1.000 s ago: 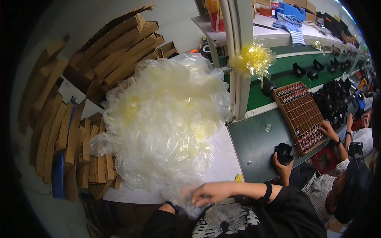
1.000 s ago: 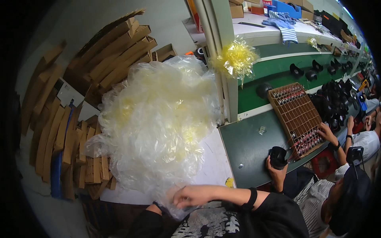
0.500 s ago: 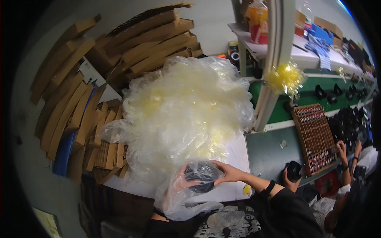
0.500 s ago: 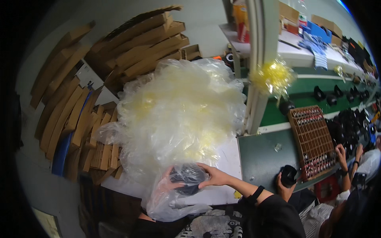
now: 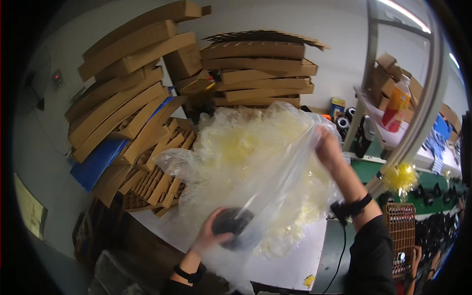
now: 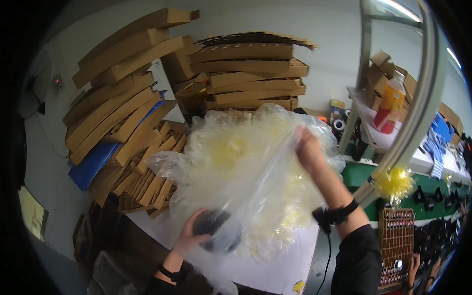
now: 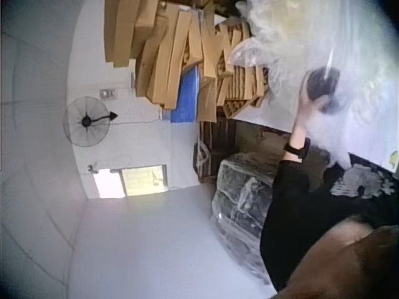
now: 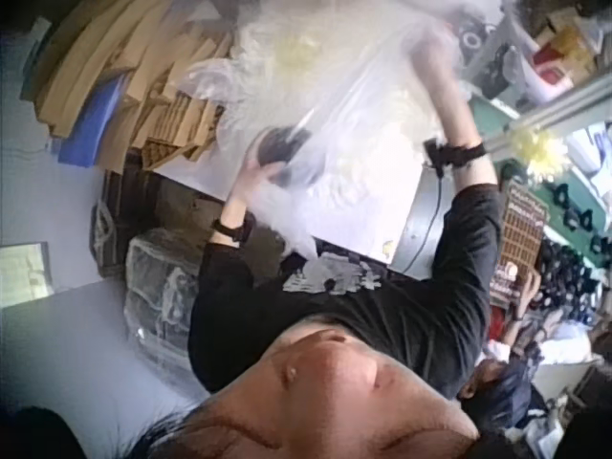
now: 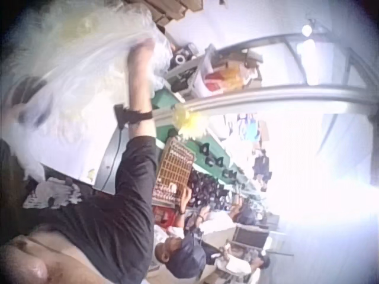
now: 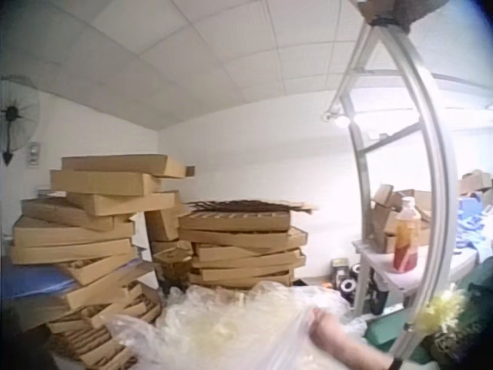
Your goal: Sort and pack black plastic dome-shaped components from a large plastic bag into smaller organized batches.
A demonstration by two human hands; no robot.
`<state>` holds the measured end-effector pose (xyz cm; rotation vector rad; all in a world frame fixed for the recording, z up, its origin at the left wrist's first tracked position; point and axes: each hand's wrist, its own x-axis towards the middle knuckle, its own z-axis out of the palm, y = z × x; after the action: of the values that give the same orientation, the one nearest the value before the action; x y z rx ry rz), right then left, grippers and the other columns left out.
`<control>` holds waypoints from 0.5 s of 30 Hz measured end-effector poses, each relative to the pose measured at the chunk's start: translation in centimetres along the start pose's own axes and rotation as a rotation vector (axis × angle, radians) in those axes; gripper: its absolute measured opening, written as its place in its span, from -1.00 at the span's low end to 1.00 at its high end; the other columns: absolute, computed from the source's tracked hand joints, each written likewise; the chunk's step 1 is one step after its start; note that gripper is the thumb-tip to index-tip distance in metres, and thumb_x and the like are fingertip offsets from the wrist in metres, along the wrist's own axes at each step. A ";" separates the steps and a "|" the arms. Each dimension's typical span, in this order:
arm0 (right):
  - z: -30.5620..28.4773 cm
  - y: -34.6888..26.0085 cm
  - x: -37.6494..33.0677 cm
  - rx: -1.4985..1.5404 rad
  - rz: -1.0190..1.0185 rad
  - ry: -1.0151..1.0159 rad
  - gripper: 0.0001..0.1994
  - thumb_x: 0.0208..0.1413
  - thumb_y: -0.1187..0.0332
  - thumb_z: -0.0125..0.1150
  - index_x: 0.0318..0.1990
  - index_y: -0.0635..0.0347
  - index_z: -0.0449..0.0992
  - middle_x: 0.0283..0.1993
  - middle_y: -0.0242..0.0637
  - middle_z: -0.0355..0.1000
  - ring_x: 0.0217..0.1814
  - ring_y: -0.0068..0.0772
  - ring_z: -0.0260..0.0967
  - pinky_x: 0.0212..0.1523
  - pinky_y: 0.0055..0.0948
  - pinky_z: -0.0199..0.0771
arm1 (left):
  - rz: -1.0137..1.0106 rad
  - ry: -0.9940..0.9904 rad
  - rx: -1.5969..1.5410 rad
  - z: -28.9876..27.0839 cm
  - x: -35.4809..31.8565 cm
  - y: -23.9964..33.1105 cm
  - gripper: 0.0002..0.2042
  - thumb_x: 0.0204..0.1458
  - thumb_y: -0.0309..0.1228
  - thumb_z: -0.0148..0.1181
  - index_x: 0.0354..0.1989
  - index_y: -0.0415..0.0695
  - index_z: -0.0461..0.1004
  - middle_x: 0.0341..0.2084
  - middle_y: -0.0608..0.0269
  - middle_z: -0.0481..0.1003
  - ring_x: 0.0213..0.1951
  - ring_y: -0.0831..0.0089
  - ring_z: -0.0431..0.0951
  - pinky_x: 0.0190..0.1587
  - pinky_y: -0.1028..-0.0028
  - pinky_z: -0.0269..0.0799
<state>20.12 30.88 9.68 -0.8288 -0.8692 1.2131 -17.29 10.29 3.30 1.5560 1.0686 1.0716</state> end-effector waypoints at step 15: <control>12.7 13.2 2.4 -1.281 -0.563 -1.107 -0.22 -0.01 0.02 0.12 0.30 0.29 0.06 0.41 0.10 -0.14 0.47 0.08 -0.24 0.39 -0.04 -0.26 | -0.175 0.894 -0.458 -11.0 -15.9 -7.4 -0.29 -0.26 -0.60 0.19 0.22 -0.24 0.16 0.04 0.08 0.35 0.10 0.26 0.34 0.19 0.32 0.23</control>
<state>3.43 36.19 3.75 -0.6991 -2.7154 0.3928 -32.70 -1.31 -4.25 0.5773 1.3605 1.7957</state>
